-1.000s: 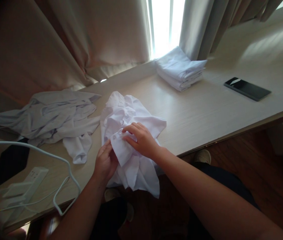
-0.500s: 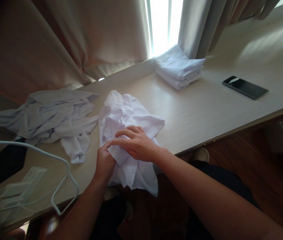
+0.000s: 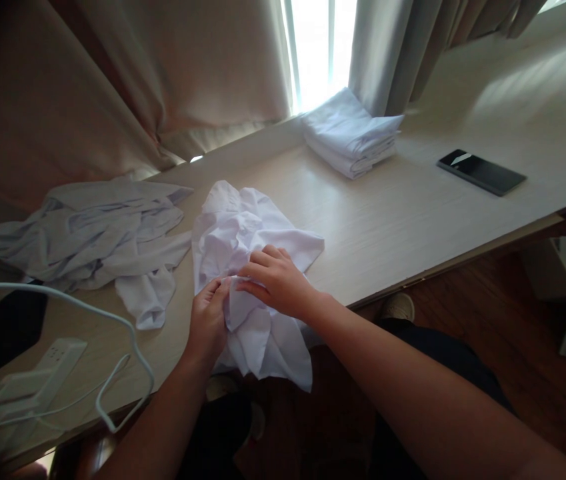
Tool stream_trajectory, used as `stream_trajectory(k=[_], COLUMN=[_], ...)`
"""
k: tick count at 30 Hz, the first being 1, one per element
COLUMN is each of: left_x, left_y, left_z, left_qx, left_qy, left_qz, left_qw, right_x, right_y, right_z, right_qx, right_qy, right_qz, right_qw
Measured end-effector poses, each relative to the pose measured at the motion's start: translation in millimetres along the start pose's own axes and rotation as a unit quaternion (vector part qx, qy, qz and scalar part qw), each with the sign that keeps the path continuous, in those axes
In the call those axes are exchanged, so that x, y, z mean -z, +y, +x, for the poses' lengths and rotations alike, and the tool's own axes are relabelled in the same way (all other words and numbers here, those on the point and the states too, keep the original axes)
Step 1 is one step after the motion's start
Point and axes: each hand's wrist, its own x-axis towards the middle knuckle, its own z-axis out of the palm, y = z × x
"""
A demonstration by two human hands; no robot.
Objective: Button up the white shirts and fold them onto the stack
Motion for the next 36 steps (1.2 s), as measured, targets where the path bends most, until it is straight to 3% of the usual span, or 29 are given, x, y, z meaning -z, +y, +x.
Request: stream_trajectory(k=[4,9,16,23,28,36], left_x=[-3.6,-4.3,-3.2,0.1,2.5,5.4], left_y=[-0.1,0.4,-0.7,-1.9,0.2,-4.2], left_z=[-4.2,-5.6,-2.7,-3.0,-3.5,-2.2], left_qx=[0.014,-0.03,-0.042,-0.032,-0.032,0.018], left_qy=[-0.02,-0.017,-0.002,-0.004,-0.011,-0.024], left_qz=[-0.051,0.031,0.08,0.063,0.071,-0.038], left_qw=[0.998,0.999,0.996,0.998,0.997,0.999], right_x=[1.4,0.5,4.5,6.9,2.5,-2.0], right_y=[1.2,3.5,4.5,3.6,5.7,6.9], right_z=[-1.1,-1.8,-2.4,0.9,2.9,7.6], right_qx=[-0.027,-0.033,-0.018,0.028,-0.021,-0.071], right_qy=[0.005,0.004,-0.01,-0.047,-0.027,0.025], right_qz=[0.011,0.033,0.107,0.138,0.152,0.165], right_qw=[1.0,0.999,0.994,0.989,0.988,0.983])
